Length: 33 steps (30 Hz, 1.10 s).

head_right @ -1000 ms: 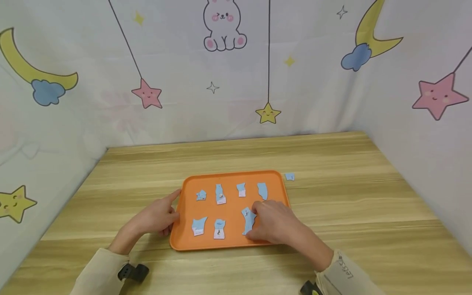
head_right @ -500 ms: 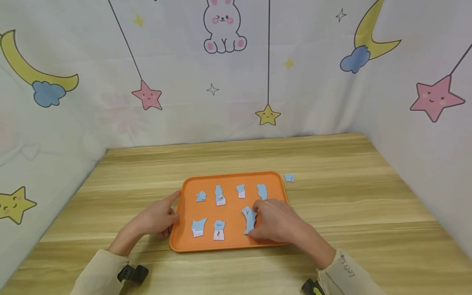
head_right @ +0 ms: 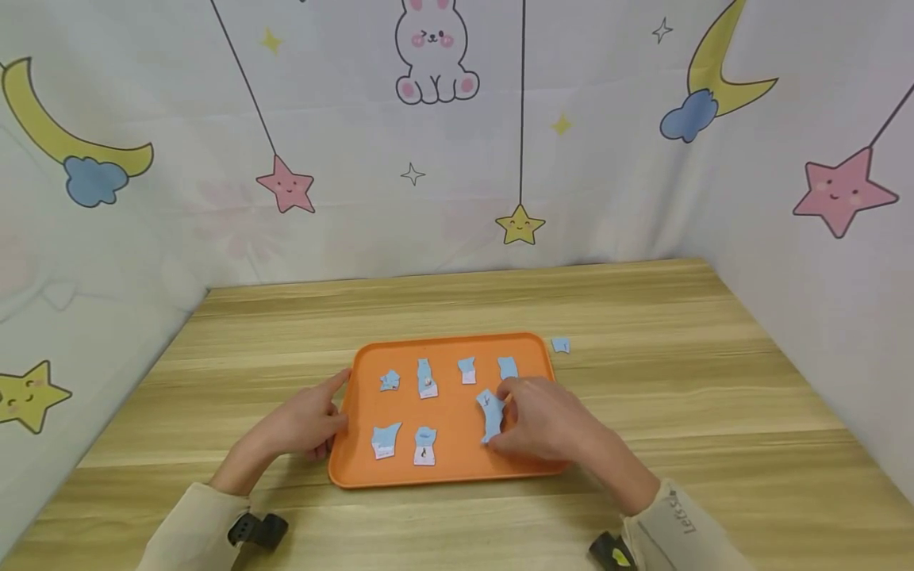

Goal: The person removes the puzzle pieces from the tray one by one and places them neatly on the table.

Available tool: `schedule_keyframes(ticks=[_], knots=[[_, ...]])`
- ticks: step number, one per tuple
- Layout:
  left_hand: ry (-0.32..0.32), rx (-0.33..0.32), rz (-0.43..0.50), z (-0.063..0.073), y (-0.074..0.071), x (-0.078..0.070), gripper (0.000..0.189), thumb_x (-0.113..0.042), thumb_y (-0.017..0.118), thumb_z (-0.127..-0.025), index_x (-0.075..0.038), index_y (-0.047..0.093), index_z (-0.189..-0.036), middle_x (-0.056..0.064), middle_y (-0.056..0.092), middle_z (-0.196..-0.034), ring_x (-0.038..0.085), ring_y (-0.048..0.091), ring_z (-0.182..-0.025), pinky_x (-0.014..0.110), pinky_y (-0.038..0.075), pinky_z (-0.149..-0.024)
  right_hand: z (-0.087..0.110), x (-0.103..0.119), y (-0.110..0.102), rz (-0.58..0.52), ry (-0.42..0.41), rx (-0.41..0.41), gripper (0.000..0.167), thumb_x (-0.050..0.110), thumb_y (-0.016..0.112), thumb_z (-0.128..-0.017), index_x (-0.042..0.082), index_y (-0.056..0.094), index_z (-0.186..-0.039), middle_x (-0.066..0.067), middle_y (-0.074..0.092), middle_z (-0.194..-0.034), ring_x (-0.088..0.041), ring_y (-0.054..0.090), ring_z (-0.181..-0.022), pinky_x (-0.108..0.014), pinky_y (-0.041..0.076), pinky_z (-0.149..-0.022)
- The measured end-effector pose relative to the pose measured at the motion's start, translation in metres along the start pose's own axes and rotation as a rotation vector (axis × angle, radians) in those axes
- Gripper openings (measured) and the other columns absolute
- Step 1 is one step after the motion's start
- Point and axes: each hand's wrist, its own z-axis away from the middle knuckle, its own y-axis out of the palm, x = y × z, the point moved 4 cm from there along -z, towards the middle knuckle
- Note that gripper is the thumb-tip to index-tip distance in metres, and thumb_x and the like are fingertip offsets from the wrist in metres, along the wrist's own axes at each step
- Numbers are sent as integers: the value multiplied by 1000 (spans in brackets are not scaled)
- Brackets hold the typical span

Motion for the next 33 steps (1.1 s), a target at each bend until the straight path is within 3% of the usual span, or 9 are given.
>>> schedule_keyframes(ticks=[13,26,33], knots=[[4,-5,-1,0,0,0,79,-4,55,-99,0,19,-168,5,61,-58,15,58,-43,29,49,-44,-1,-17,-15,-134,66,32,63,34,91,-80,3,64,-129,11,69,-81,-8,61,-78,-31,52,-78],[-3,-5,0,-4,2,2,79,-6,55,-98,-1,19,-169,5,61,-57,14,57,-42,27,48,-43,-4,-40,-21,-249,89,10,65,20,90,-78,-1,62,-133,2,74,-90,-13,66,-84,-29,55,-71],[-6,-6,5,-3,2,2,80,-5,55,-98,-1,18,-169,5,61,-57,15,57,-43,28,47,-44,-5,-47,-27,-303,78,-14,63,15,88,-80,-4,59,-133,0,72,-86,-14,65,-75,-28,55,-63]])
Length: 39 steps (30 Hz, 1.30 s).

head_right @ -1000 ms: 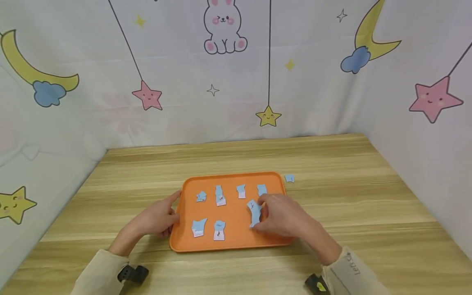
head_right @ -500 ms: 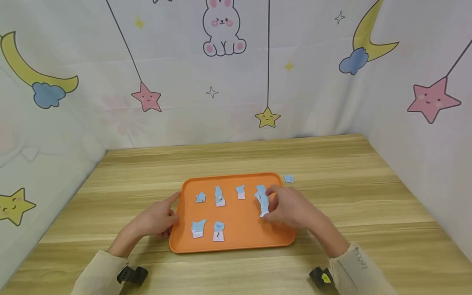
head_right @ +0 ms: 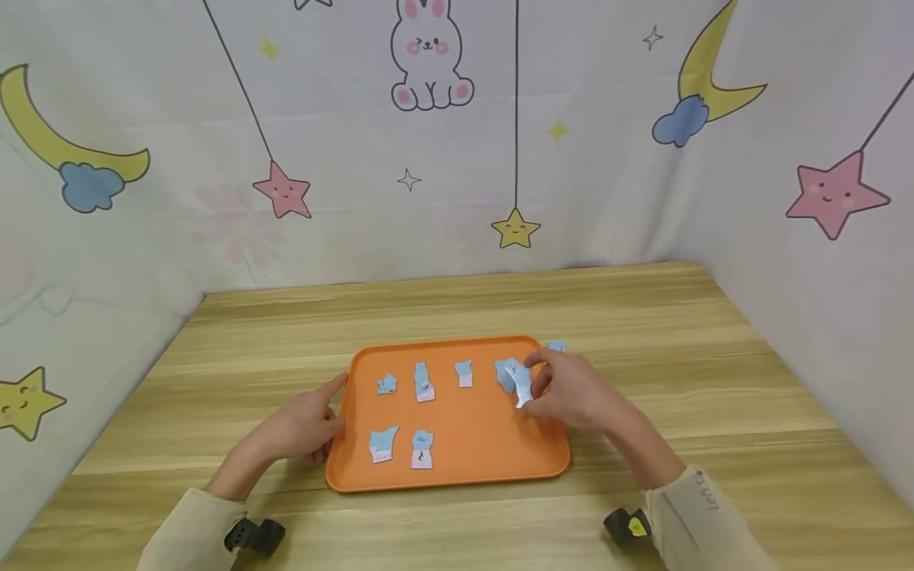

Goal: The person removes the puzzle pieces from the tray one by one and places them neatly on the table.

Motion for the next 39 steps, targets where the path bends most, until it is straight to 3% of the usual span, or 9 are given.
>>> schedule_keyframes(ticks=[8,18,39], knots=[[5,-1,-2,0,0,0,80,-5,56,-98,0,19,-168,5,61,-58,15,57,-43,29,49,-44,1,-16,-15,-81,56,16,61,12,83,-84,-4,55,-135,-2,62,-75,-18,61,-63,-32,55,-52],[5,0,5,3,0,-2,79,-3,56,-98,1,19,-168,6,60,-57,15,56,-42,28,49,-44,1,-44,-29,-175,89,32,69,14,85,-86,-8,50,-141,-3,54,-66,-16,50,-51,-28,46,-52],[16,-9,8,0,1,1,80,-4,56,-97,1,20,-168,5,61,-57,14,56,-42,28,49,-44,-9,-82,-55,-127,143,13,73,16,83,-86,-10,48,-144,-2,56,-64,-20,63,-54,-33,57,-53]])
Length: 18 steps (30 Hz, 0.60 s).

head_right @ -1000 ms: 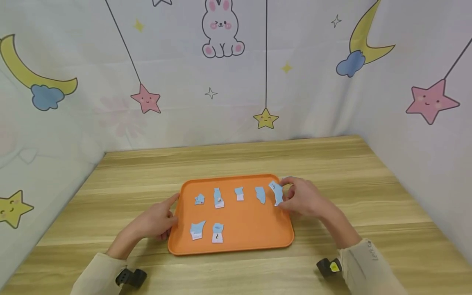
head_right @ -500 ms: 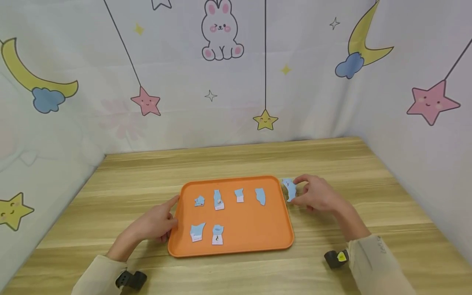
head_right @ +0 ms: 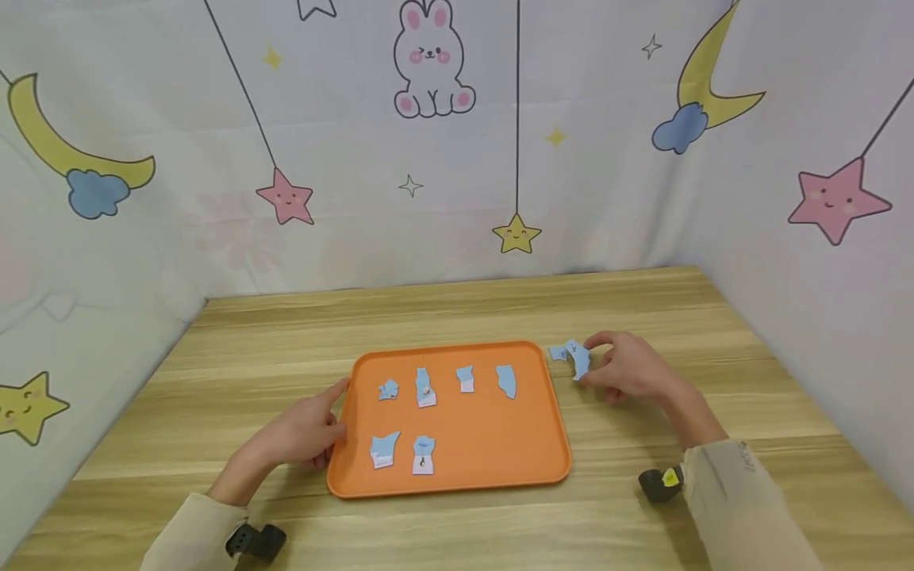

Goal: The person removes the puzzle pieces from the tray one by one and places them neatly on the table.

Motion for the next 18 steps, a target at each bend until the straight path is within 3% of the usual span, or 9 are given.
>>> schedule_keyframes(ticks=[18], knots=[[-5,3,9,-1,0,0,80,-4,56,-97,1,19,-168,5,61,-57,14,56,-42,28,50,-43,-10,-12,-13,50,20,9,74,18,81,-90,-11,45,-148,-5,63,-68,-21,65,-58,-33,58,-54]])
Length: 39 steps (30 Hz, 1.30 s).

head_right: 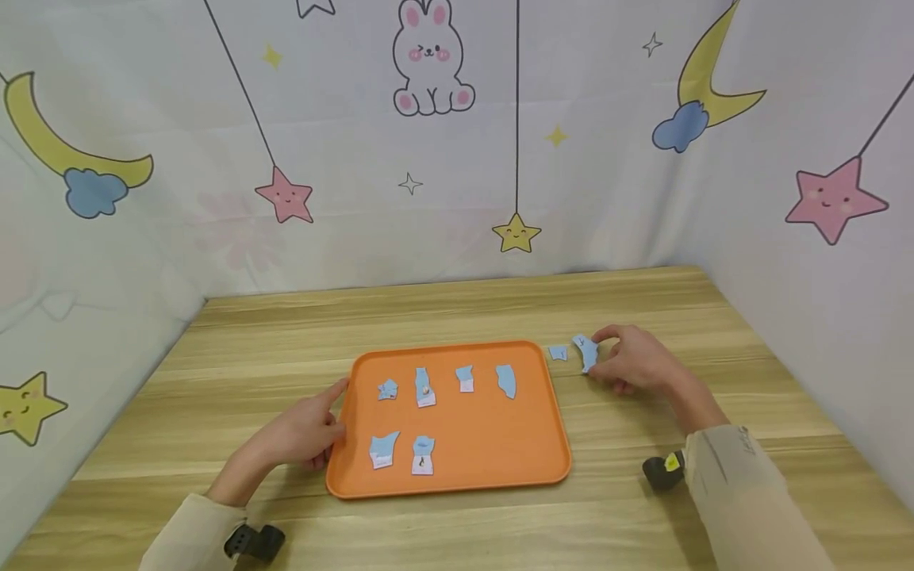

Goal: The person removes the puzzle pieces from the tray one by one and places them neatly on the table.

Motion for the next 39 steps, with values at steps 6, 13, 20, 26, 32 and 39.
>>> schedule_keyframes(ticks=[6,13,20,26,32,39], knots=[[8,7,-1,2,-1,0,80,-3,56,-97,2,19,-168,5,62,-57,15,57,-42,28,50,-43,-4,-1,-2,20,2,8,74,19,80,-91,-11,45,-148,-6,64,-69,-21,65,-59,-33,58,-54],[4,4,-2,0,0,0,80,-4,56,-97,1,19,-168,5,62,-57,14,57,-42,28,50,-43,-7,-2,-3,26,14,21,73,18,80,-91,-11,45,-148,-6,64,-71,-20,64,-58,-32,57,-52],[-1,7,0,1,-1,0,80,-4,56,-98,1,19,-168,5,62,-57,15,57,-42,29,50,-44,-10,-3,-4,35,20,27,72,19,80,-91,-10,45,-147,-5,62,-71,-19,63,-58,-30,55,-51],[-9,4,3,1,0,0,79,-4,56,-98,-1,20,-168,5,62,-58,15,57,-42,29,51,-44,-13,-3,-4,43,17,37,72,19,79,-93,-10,46,-148,-5,61,-71,-18,61,-57,-30,52,-50],[-7,3,-1,2,1,0,80,-4,56,-97,0,20,-168,5,62,-57,14,57,-42,28,50,-43,-15,-2,-3,37,8,53,71,18,79,-93,-11,45,-148,-4,60,-70,-17,60,-55,-29,50,-49],[-6,3,0,2,0,0,80,-4,56,-97,0,20,-168,5,62,-57,15,57,-42,28,50,-43,-17,-4,-3,24,-4,70,72,16,78,-94,-12,44,-150,-4,60,-70,-18,59,-56,-30,49,-50]])
